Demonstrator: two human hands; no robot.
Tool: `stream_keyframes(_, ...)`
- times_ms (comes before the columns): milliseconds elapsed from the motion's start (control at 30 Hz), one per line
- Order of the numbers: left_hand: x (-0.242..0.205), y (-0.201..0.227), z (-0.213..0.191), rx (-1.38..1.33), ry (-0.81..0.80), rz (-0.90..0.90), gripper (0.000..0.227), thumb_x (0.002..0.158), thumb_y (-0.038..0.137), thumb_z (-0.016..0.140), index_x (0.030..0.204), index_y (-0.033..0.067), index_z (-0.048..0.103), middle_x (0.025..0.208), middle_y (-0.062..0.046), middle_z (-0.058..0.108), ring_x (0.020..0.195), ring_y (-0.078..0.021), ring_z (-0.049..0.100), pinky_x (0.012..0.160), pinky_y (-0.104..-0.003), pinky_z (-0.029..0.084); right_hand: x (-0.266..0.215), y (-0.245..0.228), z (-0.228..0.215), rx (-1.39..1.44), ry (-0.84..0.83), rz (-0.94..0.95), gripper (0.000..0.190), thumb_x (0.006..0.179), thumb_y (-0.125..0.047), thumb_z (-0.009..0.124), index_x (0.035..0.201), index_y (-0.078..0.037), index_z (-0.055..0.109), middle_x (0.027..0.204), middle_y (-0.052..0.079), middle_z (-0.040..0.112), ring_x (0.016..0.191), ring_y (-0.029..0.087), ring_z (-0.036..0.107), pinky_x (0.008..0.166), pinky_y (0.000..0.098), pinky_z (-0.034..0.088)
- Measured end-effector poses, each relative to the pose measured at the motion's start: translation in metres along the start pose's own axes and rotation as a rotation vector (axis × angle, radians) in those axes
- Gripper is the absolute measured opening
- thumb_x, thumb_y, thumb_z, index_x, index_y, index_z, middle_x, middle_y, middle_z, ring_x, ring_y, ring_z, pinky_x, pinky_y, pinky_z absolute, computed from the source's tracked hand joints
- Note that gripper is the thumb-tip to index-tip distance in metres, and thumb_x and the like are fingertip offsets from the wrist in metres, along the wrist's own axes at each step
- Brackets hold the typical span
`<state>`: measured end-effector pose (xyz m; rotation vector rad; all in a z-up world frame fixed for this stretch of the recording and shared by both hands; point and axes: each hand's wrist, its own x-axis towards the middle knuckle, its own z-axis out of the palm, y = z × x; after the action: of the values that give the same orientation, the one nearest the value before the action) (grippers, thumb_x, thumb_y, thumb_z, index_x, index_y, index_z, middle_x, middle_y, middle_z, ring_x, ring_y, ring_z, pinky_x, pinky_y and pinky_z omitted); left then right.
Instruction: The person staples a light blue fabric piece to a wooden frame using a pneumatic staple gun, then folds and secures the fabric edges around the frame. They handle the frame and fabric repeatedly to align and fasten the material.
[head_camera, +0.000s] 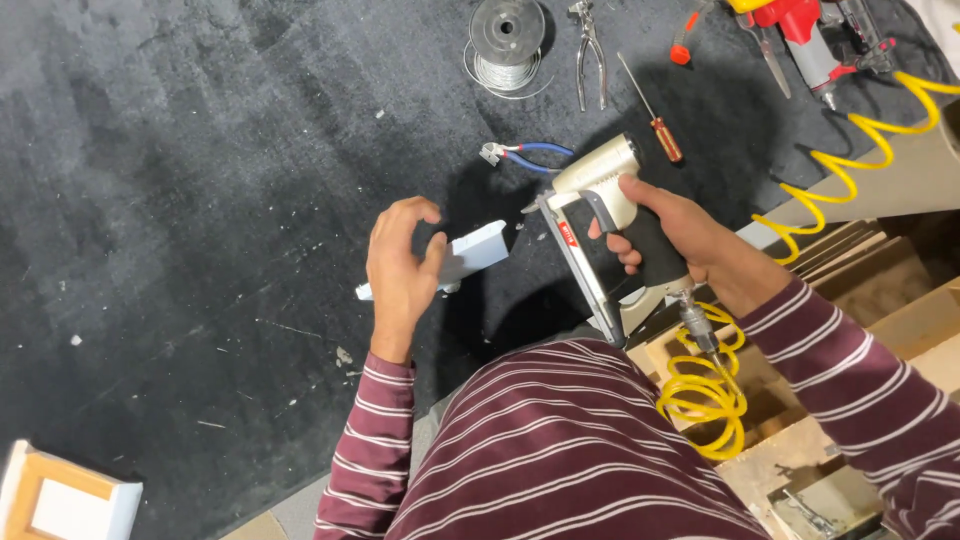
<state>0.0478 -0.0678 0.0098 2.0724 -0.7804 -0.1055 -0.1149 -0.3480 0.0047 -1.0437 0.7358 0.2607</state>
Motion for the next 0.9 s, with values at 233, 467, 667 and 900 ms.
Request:
stream_keyframes(233,0.000,-0.004,0.000,0.165,-0.232,0.062,0.032,0.084,0.013,0.082,0.115,0.0158,0.074,0.112,-0.005,0.070,0.121,-0.0275,0.061,0.116,-0.049,0.034,0.008,0.005,0.012,0.044,-0.035,0.106,0.068,0.102,-0.063,0.048,0.097,0.003,0.065,0.065,0.009,0.055,0.052,0.017,0.055,0.057,0.0362,0.058)
stream_keyframes(467,0.000,-0.006,0.002,0.186,-0.254,0.047,0.021,0.087,0.018,0.081,0.108,0.0181,0.079,0.104,-0.003,0.075,0.121,-0.0232,0.062,0.117,-0.047,0.032,0.004,0.008,0.021,0.044,-0.070,0.081,0.068,0.104,-0.060,0.048,0.096,0.005,0.064,0.063,0.008,0.055,0.050,0.016,0.057,0.054,0.0353,0.059)
stream_keyframes(667,0.002,-0.004,0.001,0.189,-0.279,0.033,0.020,0.088,0.018,0.080,0.108,0.0186,0.078,0.103,-0.003,0.075,0.119,-0.0227,0.063,0.116,-0.048,0.033,0.006,0.010,0.021,0.065,-0.062,0.127,0.067,0.103,-0.062,0.049,0.096,0.003,0.064,0.065,0.007,0.054,0.051,0.016,0.057,0.056,0.0353,0.059)
stream_keyframes(900,0.000,-0.021,0.013,0.224,-0.364,0.017,0.020,0.091,0.026,0.076,0.111,0.0253,0.075,0.103,0.006,0.074,0.112,-0.0182,0.067,0.113,-0.048,0.038,0.009,0.015,0.015,0.075,-0.071,0.158,0.070,0.102,-0.066,0.048,0.099,0.003,0.063,0.067,0.006,0.054,0.053,0.015,0.055,0.057,0.0349,0.058)
